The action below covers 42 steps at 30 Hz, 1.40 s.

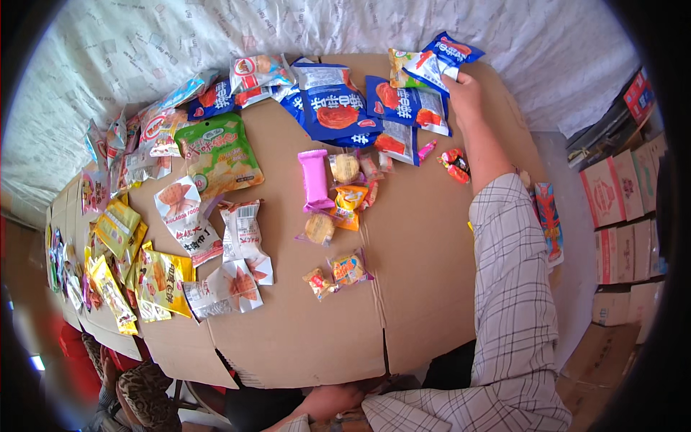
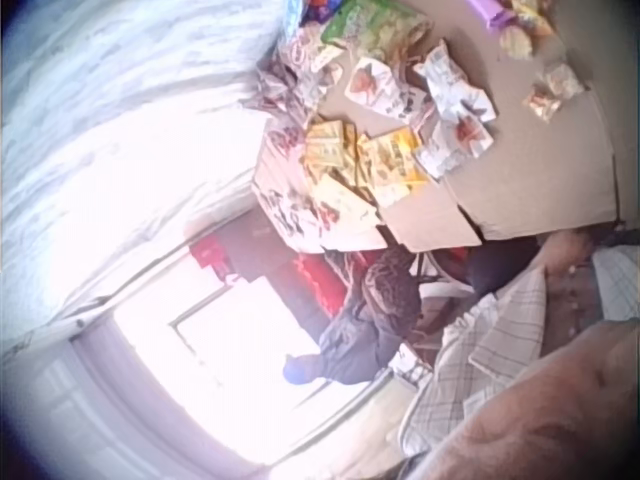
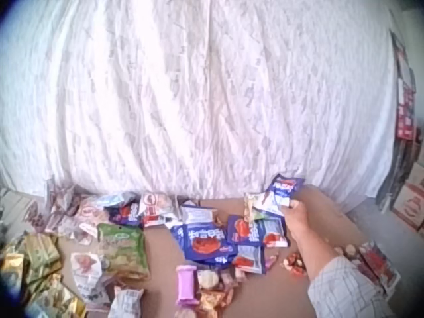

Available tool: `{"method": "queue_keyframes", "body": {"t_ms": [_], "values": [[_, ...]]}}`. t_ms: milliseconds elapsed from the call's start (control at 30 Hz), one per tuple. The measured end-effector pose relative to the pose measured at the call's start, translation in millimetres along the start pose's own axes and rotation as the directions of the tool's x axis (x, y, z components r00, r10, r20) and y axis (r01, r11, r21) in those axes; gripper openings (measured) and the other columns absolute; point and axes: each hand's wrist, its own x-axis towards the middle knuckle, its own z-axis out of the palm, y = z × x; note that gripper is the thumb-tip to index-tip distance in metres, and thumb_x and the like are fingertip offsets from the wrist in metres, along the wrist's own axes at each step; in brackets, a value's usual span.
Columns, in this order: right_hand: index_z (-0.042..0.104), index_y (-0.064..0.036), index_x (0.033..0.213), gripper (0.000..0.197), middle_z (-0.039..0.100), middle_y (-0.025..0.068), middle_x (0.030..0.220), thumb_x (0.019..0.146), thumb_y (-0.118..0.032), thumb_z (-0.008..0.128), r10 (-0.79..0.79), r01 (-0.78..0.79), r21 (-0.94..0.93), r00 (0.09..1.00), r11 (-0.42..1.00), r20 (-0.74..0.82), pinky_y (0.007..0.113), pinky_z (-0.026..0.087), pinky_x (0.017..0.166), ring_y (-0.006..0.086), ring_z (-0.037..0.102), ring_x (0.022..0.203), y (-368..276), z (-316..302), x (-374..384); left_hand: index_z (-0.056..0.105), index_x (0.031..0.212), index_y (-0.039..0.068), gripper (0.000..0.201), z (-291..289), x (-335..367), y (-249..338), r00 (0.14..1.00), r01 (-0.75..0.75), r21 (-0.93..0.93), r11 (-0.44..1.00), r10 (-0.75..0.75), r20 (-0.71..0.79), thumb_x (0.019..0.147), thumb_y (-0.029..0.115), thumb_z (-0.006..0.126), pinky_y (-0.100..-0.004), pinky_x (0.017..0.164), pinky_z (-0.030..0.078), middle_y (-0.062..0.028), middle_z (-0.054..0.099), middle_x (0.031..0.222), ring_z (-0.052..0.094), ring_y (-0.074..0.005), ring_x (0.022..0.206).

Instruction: Sorting a variety of packaged snacks on a cardboard tabletop and placing them into red gift bags.

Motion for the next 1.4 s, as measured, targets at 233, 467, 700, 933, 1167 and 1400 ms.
{"method": "queue_keyframes", "body": {"t_ms": [233, 467, 700, 933, 1167, 1400], "values": [[0.074, 0.0042, 0.111, 0.023, 0.075, 0.0041, 0.1, 0.093, -0.011, 0.073, -0.101, 0.109, 0.237, 0.994, 0.965, -0.044, 0.026, 0.05, 0.08, 0.0086, 0.066, 0.088, -77.0, -32.0, -81.9, 0.071, 0.096, 0.009, 0.019, 14.4, -16.8, 24.8, 0.997, 0.072, -0.043, 0.996, -0.072, 0.007, 0.082, 0.02, 0.063, -0.046, 0.083, 0.055, -0.0058, 0.063, 0.092, 0.064, -0.0285, 0.095], [0.075, 0.0008, 0.111, 0.018, 0.073, 0.002, 0.098, 0.095, -0.007, 0.073, -0.101, 0.021, 0.25, 0.945, 0.968, 0.312, 0.027, 0.053, 0.077, 0.0075, 0.064, 0.086, -155.6, -149.2, -274.7, 0.062, 0.091, 0.01, 0.01, 7.1, -28.0, 37.5, 0.961, -0.024, -0.076, 0.997, 0.002, -0.277, 0.084, 0.017, 0.061, -0.0438, 0.072, 0.05, -0.0101, 0.058, 0.09, 0.06, -0.0319, 0.084], [0.077, -0.0012, 0.104, 0.02, 0.072, 0.0119, 0.117, 0.087, -0.01, 0.08, -0.346, 0.454, -0.098, 0.786, 0.886, 0.512, 0.039, 0.053, 0.094, 0.0262, 0.069, 0.108, -181.8, -227.6, -471.6, 0.061, 0.085, 0.007, 0.015, -21.0, -39.5, 82.0, 0.901, 0.05, 0.041, 0.998, -0.027, -0.434, 0.076, 0.012, 0.073, -0.0409, 0.077, 0.052, -0.0093, 0.058, 0.09, 0.058, -0.0322, 0.089], [0.073, -0.0004, 0.099, 0.013, 0.068, 0.011, 0.11, 0.086, 0.001, 0.077, -0.399, 0.379, 0.16, 0.718, 0.911, 0.571, 0.034, 0.053, 0.084, 0.025, 0.068, 0.095, -195.3, -218.4, -553.7, 0.061, 0.079, 0.007, 0.016, -23.7, -76.3, 137.1, 0.88, 0.028, 0.164, 0.986, 0.053, -0.471, 0.076, 0.012, 0.075, -0.0399, 0.078, 0.053, -0.0096, 0.059, 0.089, 0.06, -0.0323, 0.09], [0.068, 0.002, 0.114, 0.016, 0.069, 0.0057, 0.12, 0.098, -0.001, 0.069, -0.231, -0.098, 0.525, 0.819, 0.846, 0.525, 0.032, 0.052, 0.095, 0.0148, 0.065, 0.109, -173.5, -207.4, -571.0, 0.061, 0.08, 0.008, 0.015, -4.5, -111.8, 166.3, 0.859, 0.071, 0.2, 0.977, 0.042, -0.511, 0.076, 0.014, 0.074, -0.0399, 0.073, 0.053, -0.008, 0.055, 0.085, 0.059, -0.0292, 0.086], [0.066, 0.0006, 0.116, 0.018, 0.068, 0.006, 0.119, 0.099, -0.004, 0.068, -0.251, -0.211, 0.476, 0.635, 0.854, 0.731, 0.031, 0.049, 0.099, 0.013, 0.062, 0.113, -183.6, -188.3, -610.5, 0.063, 0.082, 0.008, 0.012, 9.5, -125.7, 181.3, 0.817, 0.115, 0.172, 0.978, 0.005, -0.577, 0.077, 0.014, 0.072, -0.0392, 0.075, 0.053, -0.0072, 0.056, 0.087, 0.059, -0.0288, 0.088]]}}
